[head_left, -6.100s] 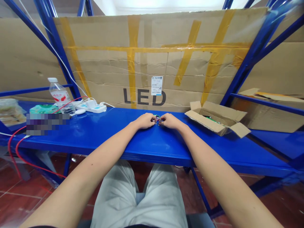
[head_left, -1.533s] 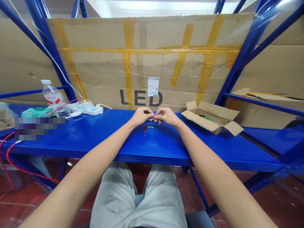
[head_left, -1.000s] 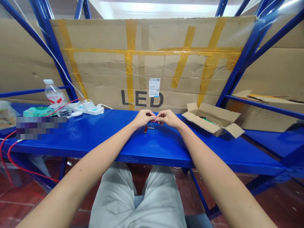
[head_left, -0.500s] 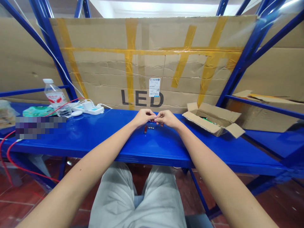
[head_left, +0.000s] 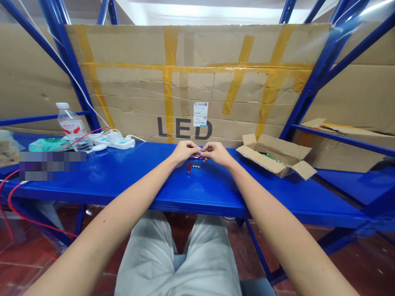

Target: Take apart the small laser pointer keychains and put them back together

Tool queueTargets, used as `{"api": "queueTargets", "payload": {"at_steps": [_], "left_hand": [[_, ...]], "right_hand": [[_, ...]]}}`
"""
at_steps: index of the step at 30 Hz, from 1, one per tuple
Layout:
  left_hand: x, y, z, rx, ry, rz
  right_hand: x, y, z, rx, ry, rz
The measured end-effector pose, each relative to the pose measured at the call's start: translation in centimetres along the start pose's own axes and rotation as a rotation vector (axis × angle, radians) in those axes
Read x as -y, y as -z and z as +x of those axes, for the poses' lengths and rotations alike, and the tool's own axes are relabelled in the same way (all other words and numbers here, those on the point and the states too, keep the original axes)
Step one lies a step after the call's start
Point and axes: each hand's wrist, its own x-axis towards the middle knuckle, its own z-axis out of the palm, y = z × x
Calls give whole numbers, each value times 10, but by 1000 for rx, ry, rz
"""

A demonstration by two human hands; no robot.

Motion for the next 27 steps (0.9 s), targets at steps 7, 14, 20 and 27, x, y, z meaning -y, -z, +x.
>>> {"api": "queueTargets", "payload": {"at_steps": [7, 14, 20, 27], "left_hand": [[-2, 7, 3, 143, -21, -34], [-4, 9, 1, 125, -93, 119], [-5, 8, 0, 138, -110, 120], [0, 0, -1, 77, -69, 138]], "right_hand": [[2, 3, 0, -71, -3, -27], [4, 3, -2, -41, 47, -101], [2, 3, -1, -52, 99, -137], [-5, -1, 3, -34, 22, -112]]}}
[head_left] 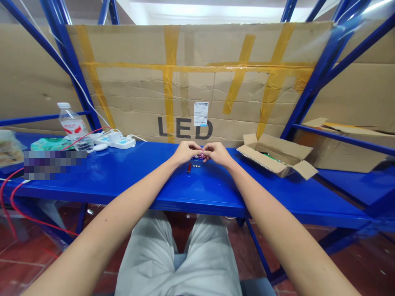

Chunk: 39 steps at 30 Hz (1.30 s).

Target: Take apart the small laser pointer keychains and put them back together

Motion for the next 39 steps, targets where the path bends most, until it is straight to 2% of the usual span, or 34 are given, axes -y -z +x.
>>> {"api": "queueTargets", "payload": {"at_steps": [9, 17, 20, 23, 27, 34, 39], "left_hand": [[-4, -1, -2, -40, 51, 15], [0, -1, 3, -100, 116, -36], [3, 3, 5, -64, 112, -93], [2, 9, 6, 33, 112, -171], [-2, 14, 6, 103, 69, -164], [3, 14, 7, 110, -36, -32], [3, 16, 8, 38, -42, 27]], "right_hand": [[3, 0, -2, 27, -40, -10], [-2, -11, -3, -74, 74, -48], [-1, -10, -3, -80, 120, -111], [1, -6, -3, -95, 118, -105], [5, -1, -4, -71, 102, -89], [8, 1, -9, 0, 111, -103], [6, 0, -4, -31, 104, -36]]}}
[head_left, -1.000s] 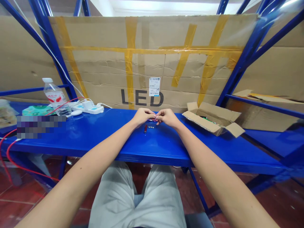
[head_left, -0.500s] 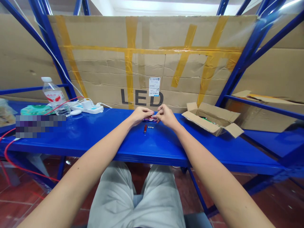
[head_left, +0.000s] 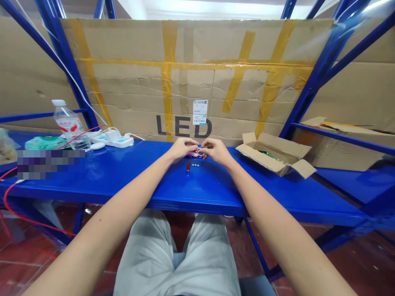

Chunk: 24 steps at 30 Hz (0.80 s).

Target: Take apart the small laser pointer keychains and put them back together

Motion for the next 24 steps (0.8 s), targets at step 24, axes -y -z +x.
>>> {"api": "queueTargets", "payload": {"at_steps": [24], "left_hand": [[-3, -14, -4, -33, -3, 110]], "right_hand": [[2, 1, -1, 36, -52, -162]]}}
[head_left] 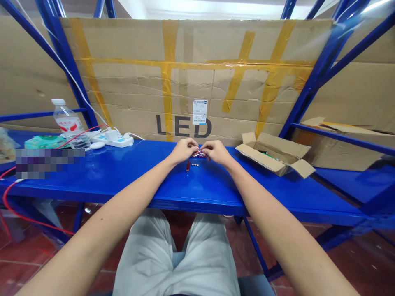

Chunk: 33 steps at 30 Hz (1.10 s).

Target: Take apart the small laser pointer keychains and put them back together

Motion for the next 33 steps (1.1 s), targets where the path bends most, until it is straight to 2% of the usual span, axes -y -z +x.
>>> {"api": "queueTargets", "payload": {"at_steps": [3, 5, 10, 15, 19, 21, 23, 26, 29, 33], "left_hand": [[4, 0, 2, 63, -44, 32], [4, 1, 4, 88, -82, 49], [-4, 4, 4, 20, -129, 102], [-9, 2, -2, 27, -175, 149], [-9, -1, -2, 25, -209, 182], [-7, 1, 2, -1, -204, 145], [-3, 7, 6, -76, -175, 122], [4, 20, 9, -177, -87, 147], [9, 31, 6, -129, 9, 229], [12, 35, 0, 4, -21, 555]], "right_hand": [[-1, -3, -1, 4, 35, -130], [-1, -3, -1, 9, 36, -135], [-6, -1, -2, -30, 15, 70], [-9, -5, -2, -21, 135, 9], [-9, -8, -1, -29, 153, -1], [-8, -6, 0, -52, 116, -11], [-7, -2, -1, -56, 43, -78], [-6, 7, -2, 10, -72, -275], [-5, 14, -5, 104, -146, -443], [-4, 17, -8, 215, -273, -482]]}}
